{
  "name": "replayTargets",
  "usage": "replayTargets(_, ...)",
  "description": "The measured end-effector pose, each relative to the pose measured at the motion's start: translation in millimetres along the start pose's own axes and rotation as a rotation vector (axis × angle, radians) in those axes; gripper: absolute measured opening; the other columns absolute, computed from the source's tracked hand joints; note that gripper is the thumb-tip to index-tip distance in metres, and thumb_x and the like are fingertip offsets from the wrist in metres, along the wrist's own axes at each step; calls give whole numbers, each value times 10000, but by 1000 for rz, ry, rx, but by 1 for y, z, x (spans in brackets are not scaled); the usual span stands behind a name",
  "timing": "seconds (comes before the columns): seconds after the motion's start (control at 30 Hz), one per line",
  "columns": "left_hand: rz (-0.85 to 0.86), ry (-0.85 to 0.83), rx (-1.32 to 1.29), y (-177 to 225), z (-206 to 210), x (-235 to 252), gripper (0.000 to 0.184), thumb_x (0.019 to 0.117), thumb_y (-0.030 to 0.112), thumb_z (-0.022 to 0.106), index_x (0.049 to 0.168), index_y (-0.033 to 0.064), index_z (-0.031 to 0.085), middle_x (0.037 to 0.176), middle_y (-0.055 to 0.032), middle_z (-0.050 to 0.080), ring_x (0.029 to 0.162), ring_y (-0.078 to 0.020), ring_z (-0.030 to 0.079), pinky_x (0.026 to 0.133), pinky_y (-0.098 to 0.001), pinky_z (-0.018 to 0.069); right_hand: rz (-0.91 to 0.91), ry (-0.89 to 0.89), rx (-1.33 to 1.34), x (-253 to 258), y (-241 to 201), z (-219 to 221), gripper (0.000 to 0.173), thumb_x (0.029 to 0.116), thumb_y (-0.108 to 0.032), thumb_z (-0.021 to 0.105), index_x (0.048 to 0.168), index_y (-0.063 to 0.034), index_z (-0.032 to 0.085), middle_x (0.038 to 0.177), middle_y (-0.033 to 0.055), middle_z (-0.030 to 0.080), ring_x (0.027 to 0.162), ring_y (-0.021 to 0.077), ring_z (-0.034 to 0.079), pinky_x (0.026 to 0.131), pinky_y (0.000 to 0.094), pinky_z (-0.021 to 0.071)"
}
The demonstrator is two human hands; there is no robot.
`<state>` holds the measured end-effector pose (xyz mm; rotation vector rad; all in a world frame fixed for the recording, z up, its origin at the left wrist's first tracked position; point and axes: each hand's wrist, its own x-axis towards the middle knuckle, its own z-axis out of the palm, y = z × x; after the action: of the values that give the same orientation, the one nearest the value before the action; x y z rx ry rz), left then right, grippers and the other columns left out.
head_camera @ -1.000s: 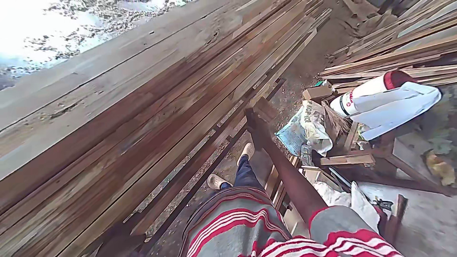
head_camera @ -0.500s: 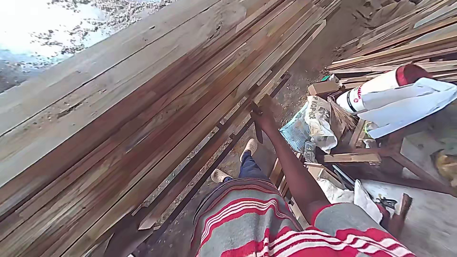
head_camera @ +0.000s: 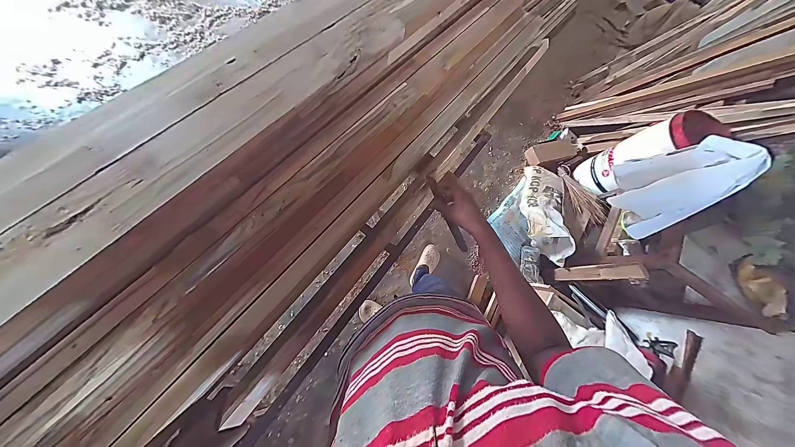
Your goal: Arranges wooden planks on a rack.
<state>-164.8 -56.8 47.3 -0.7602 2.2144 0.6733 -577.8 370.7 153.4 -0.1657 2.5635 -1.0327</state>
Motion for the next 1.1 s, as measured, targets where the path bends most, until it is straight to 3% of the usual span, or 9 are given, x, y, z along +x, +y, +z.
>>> replayTargets(0.1,5,66,-45,-2,7,-4,833,740,242,891,1449,14,519,1338,-336,586,1270,-515,553,1039,-716,416,-118,19,-100,30,17,-3,544,907,-118,763,1392,-1,547,1273,264,638,1114,397,665,969,564,535)
replayTargets(0.3,38,177,-28,7,13,-12,773,717,226,901,1383,14,571,1257,-343,618,1203,-531,587,988,-733,427,-196,105,-100,45,38,19,604,860,-99,795,1404,-25,543,1307,246,623,1133,384,656,958,551,548)
replayTargets(0.37,7,168,-12,12,13,-13,766,719,213,906,1382,28,570,1257,-335,624,1201,-532,589,991,-731,427,-179,138,-142,36,41,33,607,877,-99,784,1431,-42,542,1376,277,567,1217,430,601,1004,577,515)
replayTargets(0.5,-30,177,27,13,14,-14,769,725,245,926,1381,48,577,1224,-344,634,1174,-551,594,972,-748,423,-105,156,-322,13,60,52,606,934,-141,744,1498,-116,524,1376,246,602,1113,441,671,908,597,560)
replayTargets(0.63,-29,209,30,8,21,-11,736,695,202,921,1343,63,599,1220,-324,635,1166,-534,597,957,-741,435,67,52,-378,-5,67,39,579,907,-165,755,1457,-164,575,1328,210,634,1109,409,671,911,609,549)
replayTargets(0.7,-40,223,39,10,23,-11,730,703,207,922,1343,65,602,1197,-313,655,1152,-534,609,953,-735,436,81,43,-371,-9,61,23,612,917,-160,740,1487,-122,522,1334,251,611,1132,445,646,923,641,528)
replayTargets(0.83,2,310,32,11,30,-15,683,669,159,914,1284,59,635,1068,-291,686,1034,-526,650,895,-741,446,-197,89,-526,1,15,-11,536,903,-69,722,1424,-71,594,1377,238,611,1214,460,614,964,663,495)
replayTargets(0.97,23,356,66,4,35,-10,662,677,161,915,1269,68,633,964,-245,691,922,-491,668,842,-729,460,-549,-170,-962,45,-36,-15,460,864,-75,723,1302,-215,700,1353,164,641,1313,424,539,1084,672,355)
replayTargets(1.1,-8,348,61,10,33,-12,650,688,146,900,1273,66,629,964,-250,689,926,-492,664,849,-721,461,-728,-445,-1190,78,-57,-6,499,774,-20,778,1234,-208,730,1258,194,652,1233,442,562,1061,687,347)
